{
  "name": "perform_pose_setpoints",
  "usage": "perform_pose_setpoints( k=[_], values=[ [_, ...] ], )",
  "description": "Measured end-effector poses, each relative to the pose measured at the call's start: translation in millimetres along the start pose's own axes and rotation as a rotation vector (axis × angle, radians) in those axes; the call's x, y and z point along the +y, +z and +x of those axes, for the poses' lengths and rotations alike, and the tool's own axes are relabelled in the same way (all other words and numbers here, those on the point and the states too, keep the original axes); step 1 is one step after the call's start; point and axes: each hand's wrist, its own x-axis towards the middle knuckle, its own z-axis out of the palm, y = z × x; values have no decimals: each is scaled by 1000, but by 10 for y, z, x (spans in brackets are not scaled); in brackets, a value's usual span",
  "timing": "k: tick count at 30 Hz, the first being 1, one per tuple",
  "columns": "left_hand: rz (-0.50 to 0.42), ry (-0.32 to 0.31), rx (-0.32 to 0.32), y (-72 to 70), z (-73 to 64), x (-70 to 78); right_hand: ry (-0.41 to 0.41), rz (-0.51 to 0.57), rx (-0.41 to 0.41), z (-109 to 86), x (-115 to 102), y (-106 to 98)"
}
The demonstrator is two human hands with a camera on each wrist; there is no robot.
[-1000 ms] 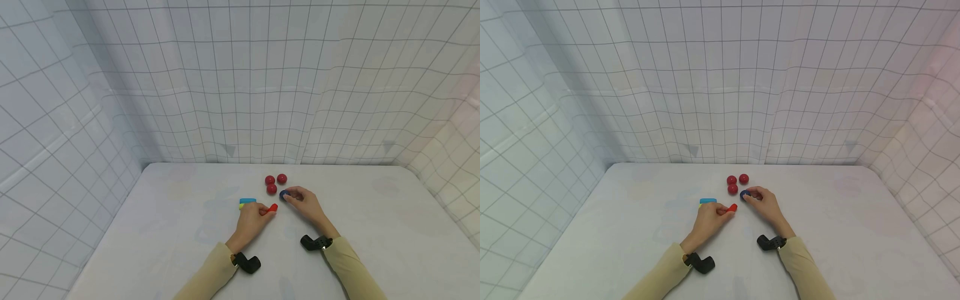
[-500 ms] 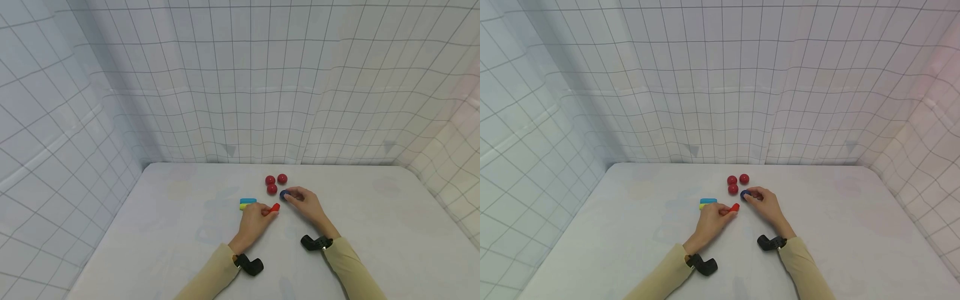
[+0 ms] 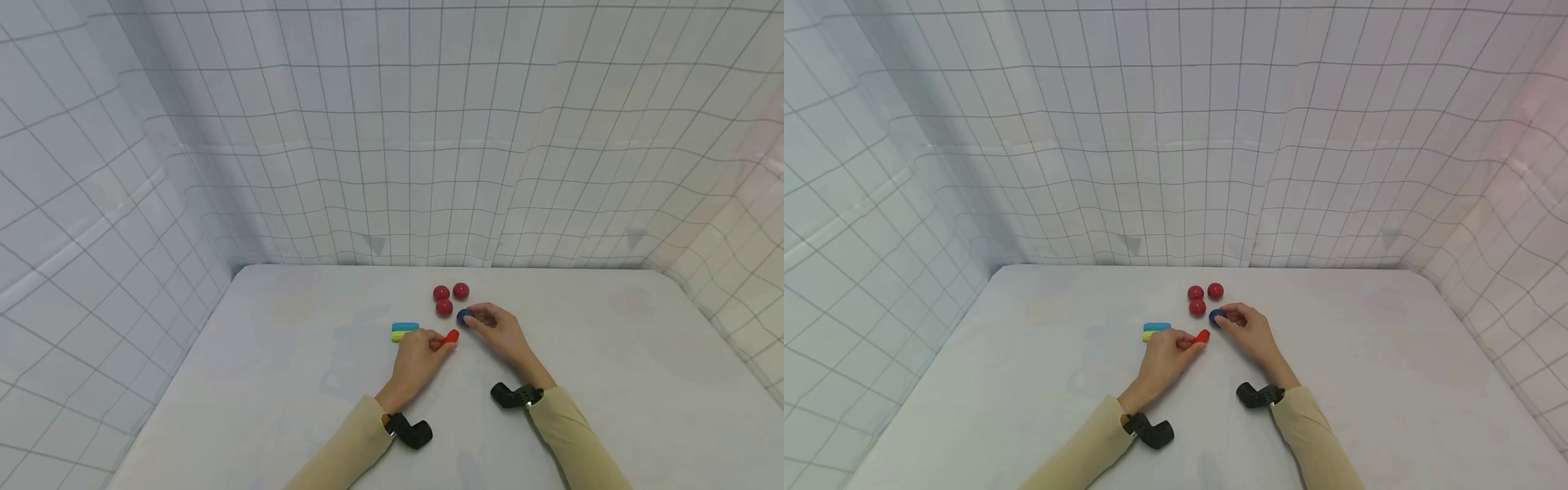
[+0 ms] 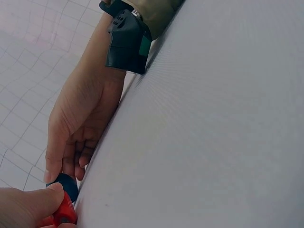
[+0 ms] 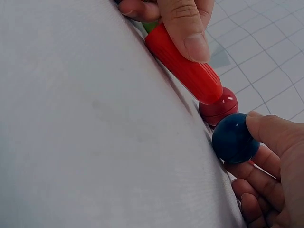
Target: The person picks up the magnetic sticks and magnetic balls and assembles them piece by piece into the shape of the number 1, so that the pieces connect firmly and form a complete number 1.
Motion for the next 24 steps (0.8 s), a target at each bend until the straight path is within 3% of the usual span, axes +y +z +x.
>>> perform_pose_setpoints(
  k=[24],
  values=[
    [15,22,15,63,75,57,4,-6,-3,5,-5,-2]
  ],
)
